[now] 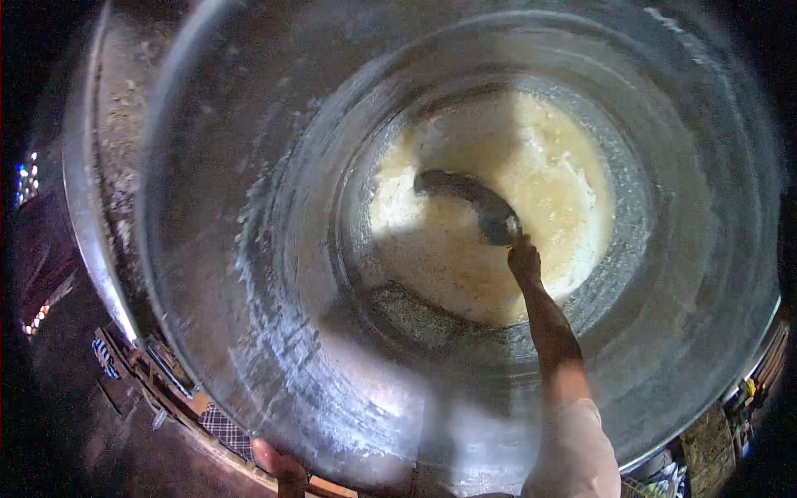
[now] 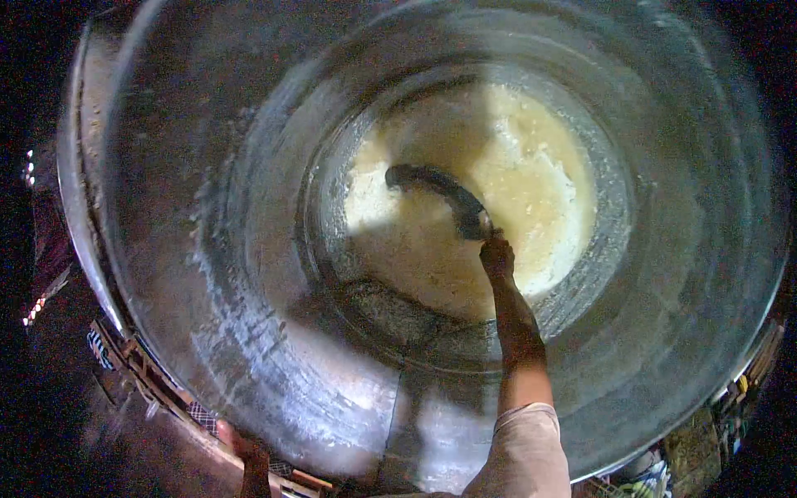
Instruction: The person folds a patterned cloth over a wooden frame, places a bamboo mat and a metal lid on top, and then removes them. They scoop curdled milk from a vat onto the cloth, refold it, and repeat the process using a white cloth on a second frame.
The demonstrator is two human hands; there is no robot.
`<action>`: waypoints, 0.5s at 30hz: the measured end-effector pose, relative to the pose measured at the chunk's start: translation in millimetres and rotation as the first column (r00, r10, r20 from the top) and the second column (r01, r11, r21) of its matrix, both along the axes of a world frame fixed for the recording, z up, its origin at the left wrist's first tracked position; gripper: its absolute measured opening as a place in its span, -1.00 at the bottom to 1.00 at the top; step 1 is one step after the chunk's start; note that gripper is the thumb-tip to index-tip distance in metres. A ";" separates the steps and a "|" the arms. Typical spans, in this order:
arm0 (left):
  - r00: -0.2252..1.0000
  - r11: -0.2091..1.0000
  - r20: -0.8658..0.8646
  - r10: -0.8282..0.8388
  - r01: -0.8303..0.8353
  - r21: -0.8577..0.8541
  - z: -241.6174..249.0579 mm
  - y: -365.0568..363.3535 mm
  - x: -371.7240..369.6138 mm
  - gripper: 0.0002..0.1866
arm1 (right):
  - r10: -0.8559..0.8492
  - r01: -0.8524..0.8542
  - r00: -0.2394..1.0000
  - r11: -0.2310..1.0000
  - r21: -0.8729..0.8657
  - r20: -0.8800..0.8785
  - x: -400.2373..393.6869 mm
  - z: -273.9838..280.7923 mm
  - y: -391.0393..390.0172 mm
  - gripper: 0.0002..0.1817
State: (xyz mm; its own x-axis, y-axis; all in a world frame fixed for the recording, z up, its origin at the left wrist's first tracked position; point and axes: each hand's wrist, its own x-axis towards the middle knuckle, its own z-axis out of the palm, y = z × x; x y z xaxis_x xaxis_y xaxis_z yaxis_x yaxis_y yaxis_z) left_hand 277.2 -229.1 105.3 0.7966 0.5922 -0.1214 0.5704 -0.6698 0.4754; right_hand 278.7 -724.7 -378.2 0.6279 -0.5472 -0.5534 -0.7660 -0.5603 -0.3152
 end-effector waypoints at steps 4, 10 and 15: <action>0.982 0.986 -0.090 0.164 -0.161 0.036 33.0 -3.2 -18.1 -0.50 | 0.124 -0.097 0.989 0.956 0.277 -0.081 -11.3 -29.4 23.2 -0.61; 0.949 0.962 -0.224 0.223 -0.252 -0.109 45.6 -35.1 -14.1 -0.50 | 0.465 -0.459 0.869 0.623 0.634 0.172 -44.1 -54.7 21.0 -0.57; 0.923 0.801 -0.272 0.273 -0.375 -0.467 13.4 -56.9 -6.5 -0.49 | 0.504 -0.545 0.797 0.366 0.754 0.332 -48.2 6.7 4.9 -0.52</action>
